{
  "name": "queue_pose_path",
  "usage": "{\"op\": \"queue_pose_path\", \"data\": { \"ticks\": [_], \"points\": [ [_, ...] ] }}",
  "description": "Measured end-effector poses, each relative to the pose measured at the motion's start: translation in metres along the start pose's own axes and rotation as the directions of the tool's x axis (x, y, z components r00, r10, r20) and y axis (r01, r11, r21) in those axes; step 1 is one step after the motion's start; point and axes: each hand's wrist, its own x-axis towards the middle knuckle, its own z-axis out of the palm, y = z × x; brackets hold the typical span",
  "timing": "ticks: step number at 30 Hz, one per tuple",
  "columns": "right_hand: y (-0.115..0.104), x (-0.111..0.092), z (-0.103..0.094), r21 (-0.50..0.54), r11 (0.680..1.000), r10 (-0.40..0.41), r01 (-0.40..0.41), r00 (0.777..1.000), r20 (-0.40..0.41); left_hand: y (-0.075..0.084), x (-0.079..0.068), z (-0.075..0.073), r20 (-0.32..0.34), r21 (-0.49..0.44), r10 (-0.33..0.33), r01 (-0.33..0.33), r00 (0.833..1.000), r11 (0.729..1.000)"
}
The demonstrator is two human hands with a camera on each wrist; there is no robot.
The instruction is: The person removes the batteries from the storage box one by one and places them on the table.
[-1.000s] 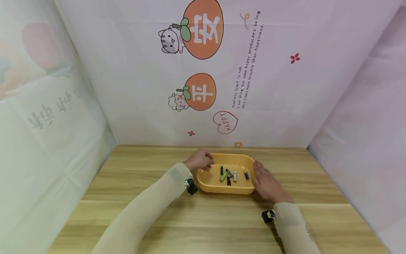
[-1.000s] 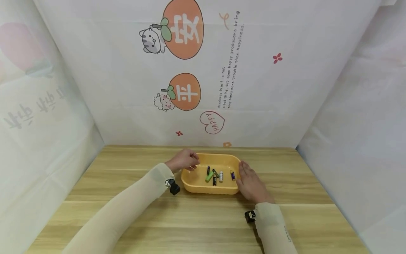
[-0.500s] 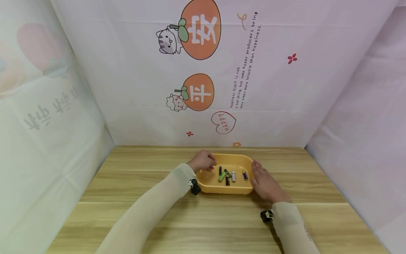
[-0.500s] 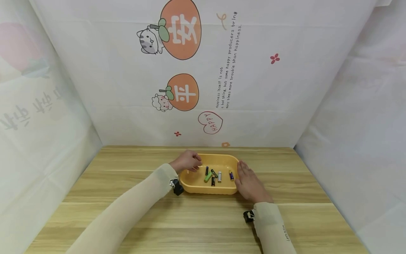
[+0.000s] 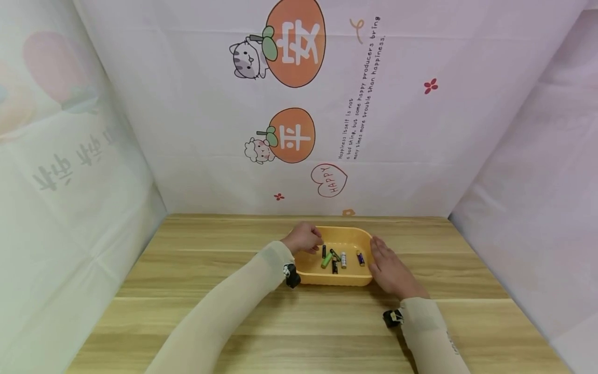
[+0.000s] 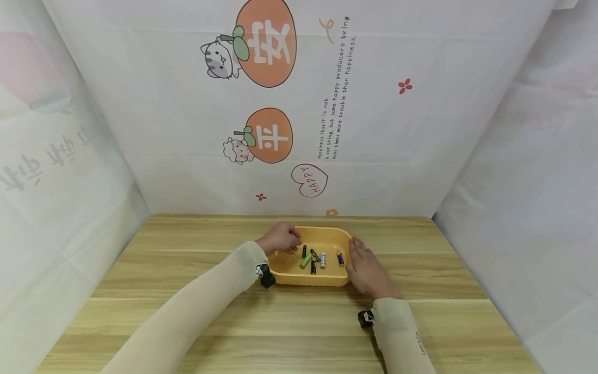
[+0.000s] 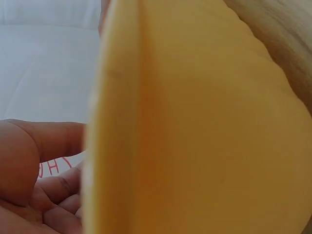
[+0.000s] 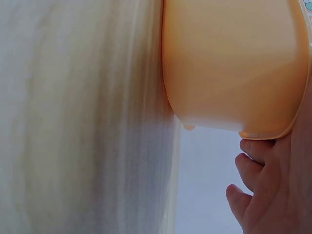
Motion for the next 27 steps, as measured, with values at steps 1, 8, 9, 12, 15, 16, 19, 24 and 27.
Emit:
{"op": "queue_pose_path", "data": {
  "ticks": [1,8,9,12,15,16,19,24,27],
  "points": [
    [0.0,0.0,0.0,0.002,1.0,0.0,0.0,1.0,0.0,0.0,0.001,0.0,0.002,0.005,0.0,0.0,1.0,1.0],
    [0.0,0.0,0.0,0.001,1.0,-0.004,0.004,1.0,-0.006,0.001,0.004,0.004,-0.012,0.065,0.005,-0.005,1.0,0.998],
    [0.0,0.0,0.0,0.0,1.0,-0.005,0.005,1.0,-0.008,0.001,0.004,0.005,-0.013,0.073,0.004,-0.003,1.0,0.997],
    [0.0,0.0,0.001,0.004,1.0,-0.007,0.007,1.0,-0.01,0.001,0.003,0.007,-0.008,0.091,-0.003,0.004,1.0,0.996],
    [0.001,0.0,0.002,0.001,1.0,-0.007,0.007,1.0,-0.011,0.001,0.002,0.009,0.001,0.091,-0.011,0.011,1.0,0.996],
    [0.001,0.0,0.002,0.002,1.0,-0.007,0.007,1.0,-0.011,0.001,0.001,0.009,0.003,0.09,-0.011,0.011,1.0,0.996],
    [0.002,0.001,0.003,-0.007,1.0,-0.013,0.013,1.0,-0.011,0.0,0.002,0.01,0.003,0.094,-0.005,0.005,1.0,0.996],
    [0.002,0.001,0.002,-0.004,1.0,-0.021,0.021,1.0,-0.011,-0.001,0.005,0.011,0.0,0.153,-0.017,0.017,1.0,0.988],
    [0.002,0.001,0.002,0.002,1.0,-0.018,0.018,1.0,-0.009,-0.003,0.008,0.012,0.006,0.214,-0.043,0.04,0.999,0.976]
  ]
}}
